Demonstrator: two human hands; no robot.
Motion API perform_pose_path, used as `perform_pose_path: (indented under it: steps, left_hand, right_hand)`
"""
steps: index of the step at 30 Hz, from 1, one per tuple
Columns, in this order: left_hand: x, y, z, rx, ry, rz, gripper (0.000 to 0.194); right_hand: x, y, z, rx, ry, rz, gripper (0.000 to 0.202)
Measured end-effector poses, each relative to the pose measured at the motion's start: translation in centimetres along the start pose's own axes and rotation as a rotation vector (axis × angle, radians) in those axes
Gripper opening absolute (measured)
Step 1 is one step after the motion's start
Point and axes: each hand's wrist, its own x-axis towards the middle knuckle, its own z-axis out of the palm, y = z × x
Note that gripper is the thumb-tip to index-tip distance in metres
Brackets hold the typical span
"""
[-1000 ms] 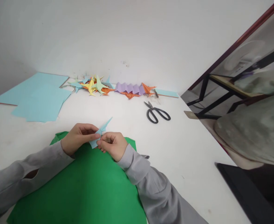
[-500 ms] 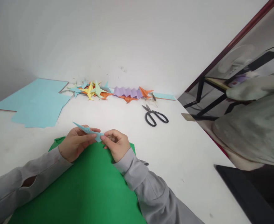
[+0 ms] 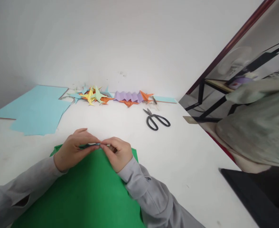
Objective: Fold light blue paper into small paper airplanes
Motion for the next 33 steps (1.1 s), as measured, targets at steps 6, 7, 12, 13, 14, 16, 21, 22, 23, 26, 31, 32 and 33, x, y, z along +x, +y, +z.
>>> perform_pose_path:
  steps: [6,7,12,13,14,16,21,22,23,26,31,32,33]
  left_hand:
    - [0.0,0.3,0.2,-0.243,0.048,-0.149,0.011]
    - [0.0,0.3,0.1,-0.271,0.059,-0.182,0.010]
    - [0.0,0.1,0.2,-0.307,0.049,-0.259,0.011]
    - [0.0,0.1,0.2,-0.299,0.035,-0.269,0.012]
    - [0.1,0.2,0.1,-0.292,0.026,-0.275,0.013]
    - [0.2,0.2,0.0,-0.292,0.049,-0.275,0.014]
    - [0.5,-0.1,-0.2,-0.272,0.076,-0.300,0.024]
    - [0.4,-0.2,-0.2,-0.262,0.034,-0.301,0.024]
    - [0.4,-0.3,-0.1,-0.262,-0.008,-0.299,0.020]
    - [0.2,-0.6,0.3,-0.309,-0.073,-0.300,0.012]
    - [0.1,-1.1,0.6,-0.379,-0.109,-0.306,0.023]
    - [0.1,-1.1,0.5,-0.368,-0.117,-0.302,0.024]
    - [0.2,-1.1,0.5,-0.344,-0.102,-0.285,0.022]
  right_hand:
    - [0.0,0.0,0.1,0.173,-0.006,0.160,0.010]
    - [0.0,0.1,0.1,0.206,-0.020,0.206,0.011]
    - [0.0,-0.2,0.1,0.284,-0.062,0.287,0.014]
    - [0.0,-0.2,0.1,0.285,-0.059,0.289,0.015]
    - [0.0,-0.3,0.1,0.284,-0.052,0.293,0.015]
    - [0.1,-0.2,0.1,0.285,-0.040,0.302,0.017]
    - [0.2,0.2,0.2,0.318,-0.004,0.330,0.021]
    - [0.2,0.2,0.2,0.321,-0.004,0.330,0.021]
    - [0.2,0.2,0.2,0.322,-0.007,0.327,0.020]
    - [0.1,-0.1,0.3,0.324,-0.016,0.316,0.020]
    - [0.0,-0.2,0.3,0.320,-0.040,0.276,0.017]
    - [0.0,-0.1,0.3,0.305,-0.045,0.263,0.016]
    - [0.0,0.1,0.3,0.285,-0.042,0.244,0.015]
